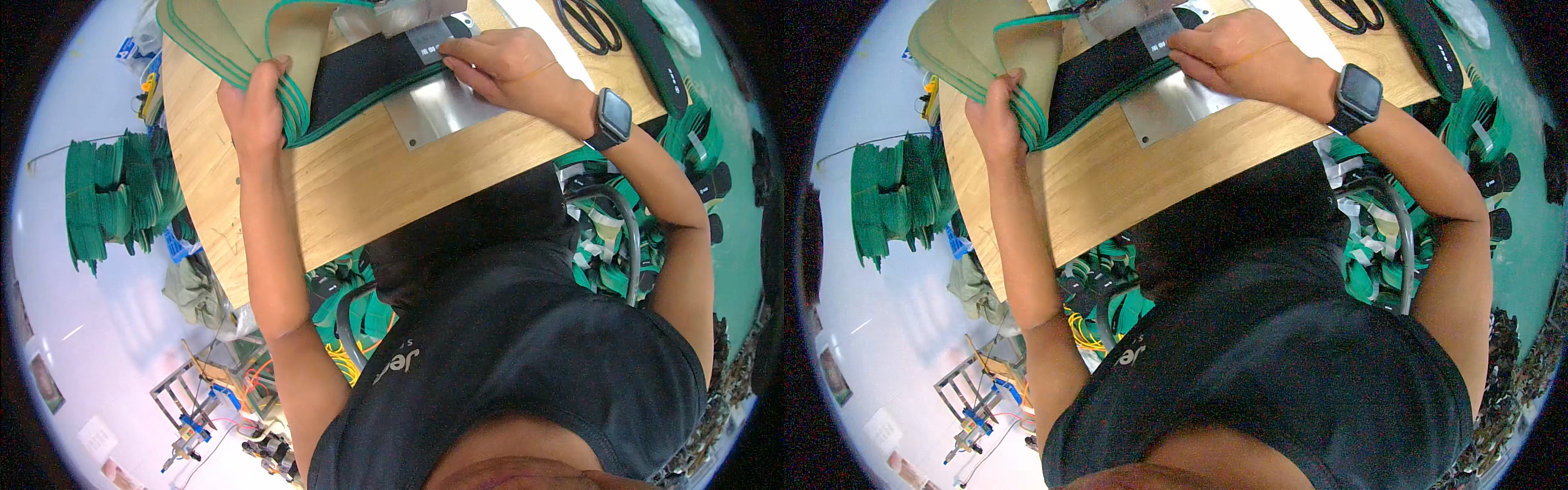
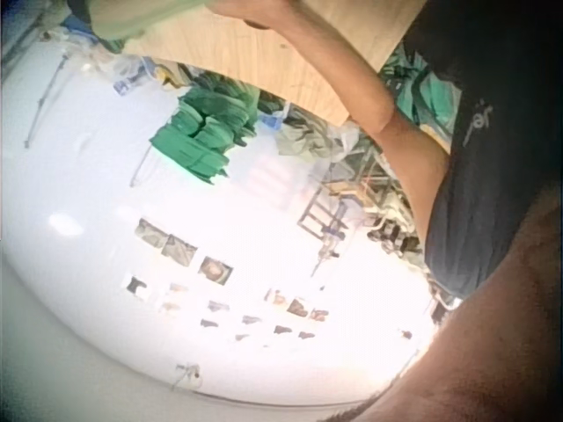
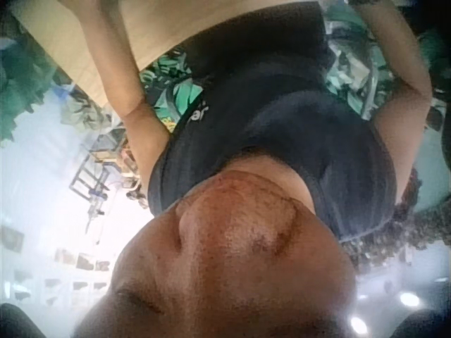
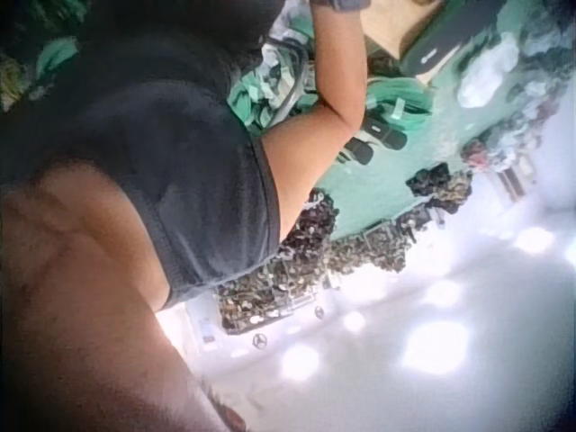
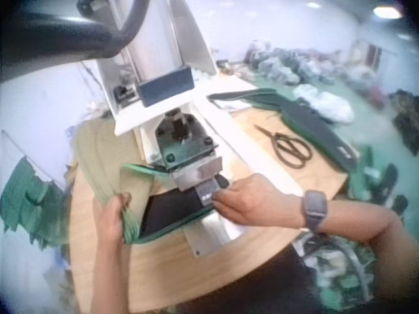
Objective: The person organizes stacks of green shoe insoles, cuts out small stickers from a sheet with scissors, and places them onto the top of the insole stacks.
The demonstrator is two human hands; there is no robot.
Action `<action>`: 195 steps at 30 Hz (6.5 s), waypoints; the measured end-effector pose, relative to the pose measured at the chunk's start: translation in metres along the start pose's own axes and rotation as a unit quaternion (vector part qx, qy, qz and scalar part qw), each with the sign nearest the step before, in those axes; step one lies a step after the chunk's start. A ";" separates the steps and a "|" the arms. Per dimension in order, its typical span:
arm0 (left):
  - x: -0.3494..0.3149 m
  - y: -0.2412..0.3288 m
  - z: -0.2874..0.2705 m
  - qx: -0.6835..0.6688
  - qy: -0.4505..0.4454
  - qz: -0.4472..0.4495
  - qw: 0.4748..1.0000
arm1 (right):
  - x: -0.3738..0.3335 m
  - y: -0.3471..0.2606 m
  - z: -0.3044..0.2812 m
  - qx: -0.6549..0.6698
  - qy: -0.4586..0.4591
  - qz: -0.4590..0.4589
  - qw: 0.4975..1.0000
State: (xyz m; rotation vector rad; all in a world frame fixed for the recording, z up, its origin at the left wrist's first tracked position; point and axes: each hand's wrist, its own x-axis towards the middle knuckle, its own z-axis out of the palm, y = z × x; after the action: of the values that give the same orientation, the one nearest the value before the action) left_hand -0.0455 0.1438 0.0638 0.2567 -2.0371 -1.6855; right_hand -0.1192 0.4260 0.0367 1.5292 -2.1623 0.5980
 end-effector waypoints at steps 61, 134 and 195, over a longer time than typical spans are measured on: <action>-0.008 0.006 0.015 0.010 -0.043 0.188 0.981 | 0.051 0.211 0.029 0.001 0.014 0.319 0.948; -0.133 0.039 0.077 -0.197 -0.035 0.001 0.980 | -0.042 -0.138 -0.038 0.630 0.105 0.403 0.656; -0.153 0.061 0.079 -0.103 -0.149 -0.007 0.983 | -0.115 -0.101 -0.102 0.477 -0.102 0.294 0.822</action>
State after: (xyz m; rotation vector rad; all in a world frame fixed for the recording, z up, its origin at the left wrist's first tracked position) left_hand 0.0599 0.2928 0.0759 -0.0551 -2.0431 -2.0284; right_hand 0.0209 0.5412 0.0652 1.2863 -2.6713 2.0541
